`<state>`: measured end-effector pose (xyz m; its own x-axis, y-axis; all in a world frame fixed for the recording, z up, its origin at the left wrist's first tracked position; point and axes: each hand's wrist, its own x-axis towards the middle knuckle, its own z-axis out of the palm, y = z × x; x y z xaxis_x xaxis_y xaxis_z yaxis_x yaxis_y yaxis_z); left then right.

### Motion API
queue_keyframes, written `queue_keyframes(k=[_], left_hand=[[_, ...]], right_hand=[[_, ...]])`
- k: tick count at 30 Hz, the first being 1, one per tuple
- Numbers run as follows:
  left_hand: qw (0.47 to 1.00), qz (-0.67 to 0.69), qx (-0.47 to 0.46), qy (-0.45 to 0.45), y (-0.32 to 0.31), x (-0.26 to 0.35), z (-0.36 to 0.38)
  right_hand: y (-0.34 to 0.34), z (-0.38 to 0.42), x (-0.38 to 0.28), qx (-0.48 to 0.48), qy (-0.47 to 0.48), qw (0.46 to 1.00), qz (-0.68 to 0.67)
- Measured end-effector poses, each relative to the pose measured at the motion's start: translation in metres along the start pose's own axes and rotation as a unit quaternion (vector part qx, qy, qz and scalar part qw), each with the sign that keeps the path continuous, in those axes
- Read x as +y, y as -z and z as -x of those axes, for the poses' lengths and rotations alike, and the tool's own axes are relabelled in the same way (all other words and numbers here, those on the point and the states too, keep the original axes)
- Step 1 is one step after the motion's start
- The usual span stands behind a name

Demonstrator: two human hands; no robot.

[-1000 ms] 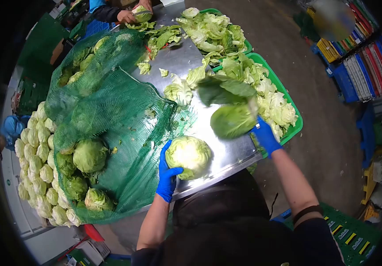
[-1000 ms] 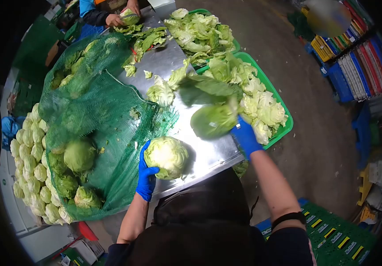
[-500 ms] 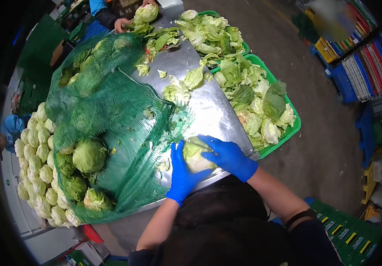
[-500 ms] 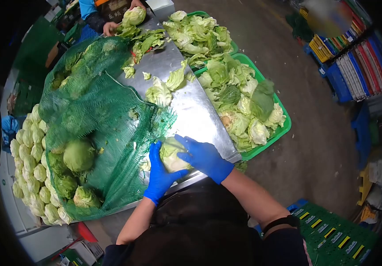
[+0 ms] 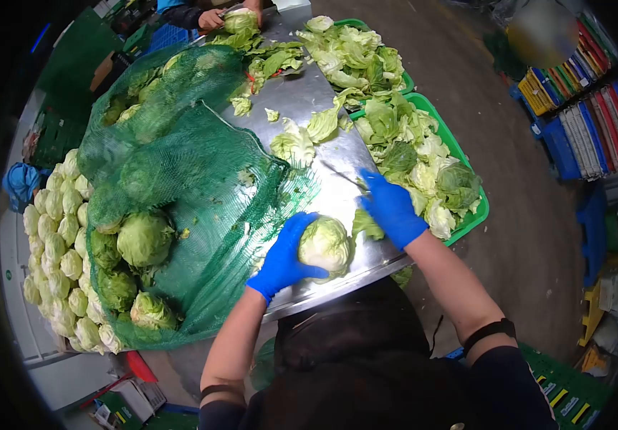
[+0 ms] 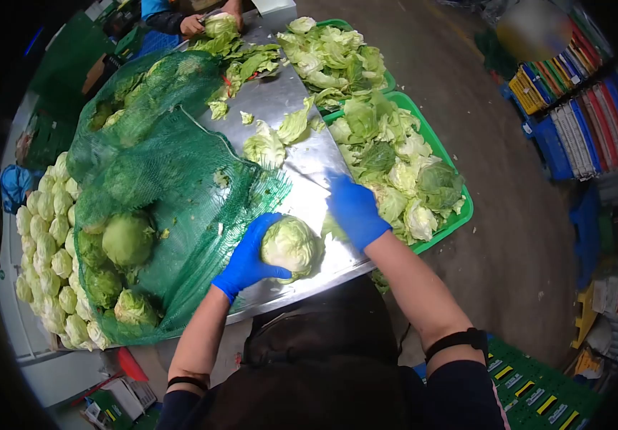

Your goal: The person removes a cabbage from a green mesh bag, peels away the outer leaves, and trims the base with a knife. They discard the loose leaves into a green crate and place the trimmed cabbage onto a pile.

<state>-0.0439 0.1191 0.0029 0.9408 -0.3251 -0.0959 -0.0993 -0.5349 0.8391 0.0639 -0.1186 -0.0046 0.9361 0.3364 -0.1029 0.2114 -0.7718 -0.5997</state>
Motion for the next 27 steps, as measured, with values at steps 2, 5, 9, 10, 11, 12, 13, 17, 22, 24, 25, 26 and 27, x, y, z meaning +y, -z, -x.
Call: queue_keyframes(k=[2,5,9,10,11,12,13,17,22,24,25,26,27], left_hand=[[0.999,0.016,0.034,-0.007,0.003,0.001,-0.011],[0.981,-0.032,0.190,0.038,0.000,0.007,0.002],[0.920,0.185,0.315,0.142,-0.062,0.005,-0.010],[0.927,0.189,0.293,0.141,-0.056,0.007,-0.014],[0.933,0.192,0.273,0.136,-0.048,0.009,-0.019],[0.931,0.192,0.276,0.141,-0.047,0.008,-0.018],[0.942,0.159,0.259,0.139,-0.046,0.007,-0.012],[0.958,0.167,0.214,0.095,-0.039,0.003,-0.010],[0.971,0.056,0.200,0.117,-0.041,0.022,-0.014],[0.974,0.068,0.198,0.090,-0.044,0.020,-0.011],[0.975,0.079,0.197,0.064,-0.045,0.019,-0.007],[0.982,0.035,0.179,0.049,-0.041,0.021,-0.006],[0.982,0.035,0.179,0.046,-0.036,0.018,-0.009]], right_hand=[[0.004,0.011,-0.033,-0.025,0.087,0.986,-0.142],[-0.005,0.011,-0.027,-0.101,0.142,0.979,-0.102],[-0.022,0.025,-0.016,0.007,-0.005,0.991,-0.134],[-0.033,0.029,-0.010,0.040,-0.052,0.987,-0.150],[-0.041,0.025,-0.004,0.075,-0.097,0.978,-0.166],[-0.041,0.020,0.010,0.083,-0.109,0.978,-0.157],[-0.041,0.018,0.030,0.090,-0.124,0.977,-0.151],[-0.017,0.024,0.030,0.033,-0.079,0.996,0.022],[0.004,0.038,-0.057,-0.065,0.048,0.997,0.017],[-0.009,0.013,-0.035,-0.068,0.046,0.997,-0.015],[-0.017,0.001,-0.024,-0.071,0.045,0.995,-0.047],[-0.019,-0.007,-0.016,0.022,0.049,0.999,-0.009],[-0.016,-0.015,-0.003,0.025,0.049,0.998,-0.008]])
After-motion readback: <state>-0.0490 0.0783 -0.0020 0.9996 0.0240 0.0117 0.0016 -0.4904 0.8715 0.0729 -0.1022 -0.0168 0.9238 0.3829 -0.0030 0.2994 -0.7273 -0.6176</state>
